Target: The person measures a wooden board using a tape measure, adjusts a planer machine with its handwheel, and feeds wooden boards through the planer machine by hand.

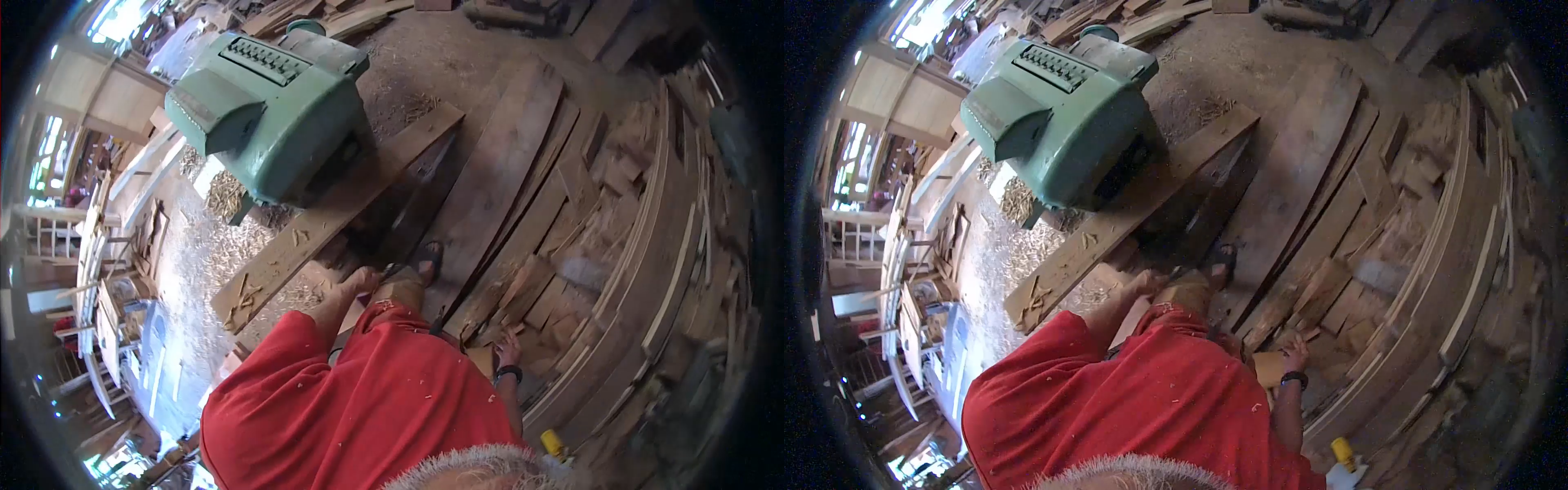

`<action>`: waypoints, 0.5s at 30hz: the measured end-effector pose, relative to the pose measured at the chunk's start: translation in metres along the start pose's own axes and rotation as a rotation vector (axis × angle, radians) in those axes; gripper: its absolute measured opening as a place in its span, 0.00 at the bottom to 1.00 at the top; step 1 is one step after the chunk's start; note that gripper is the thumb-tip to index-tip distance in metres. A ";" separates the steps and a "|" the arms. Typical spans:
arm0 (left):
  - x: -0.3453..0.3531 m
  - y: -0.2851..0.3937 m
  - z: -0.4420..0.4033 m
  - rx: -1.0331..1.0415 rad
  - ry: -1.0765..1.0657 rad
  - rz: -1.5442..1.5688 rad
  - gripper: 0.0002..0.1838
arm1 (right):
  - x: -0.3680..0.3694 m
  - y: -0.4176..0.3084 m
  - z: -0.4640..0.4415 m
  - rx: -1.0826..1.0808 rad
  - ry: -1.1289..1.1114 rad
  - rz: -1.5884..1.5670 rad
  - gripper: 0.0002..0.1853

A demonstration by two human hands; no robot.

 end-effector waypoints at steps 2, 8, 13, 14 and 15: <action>-0.059 0.038 -0.068 0.173 0.107 -0.191 0.19 | 0.024 -0.053 -0.009 -0.012 -0.069 -0.012 0.22; -0.176 0.108 -0.146 -0.419 0.471 0.648 0.21 | 0.094 -0.161 -0.054 -0.182 -0.139 0.166 0.22; -0.162 0.070 -0.166 -0.523 0.448 0.563 0.24 | 0.119 -0.142 -0.177 -0.362 -0.178 0.170 0.23; -0.137 0.043 -0.164 -0.536 0.463 0.552 0.24 | 0.123 -0.156 -0.175 -0.357 -0.182 0.176 0.23; -0.130 0.034 -0.158 -0.591 0.411 0.501 0.25 | 0.131 -0.177 -0.161 -0.236 -0.151 0.216 0.18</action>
Point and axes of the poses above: each hand's wrist, its own z-axis away from the middle knuckle, its own x-axis out of the palm, y = z × x, the point moved 2 cm from there along -z, towards the middle knuckle, and after that the axes turned 15 degrees about y, right-handed, at the moved point
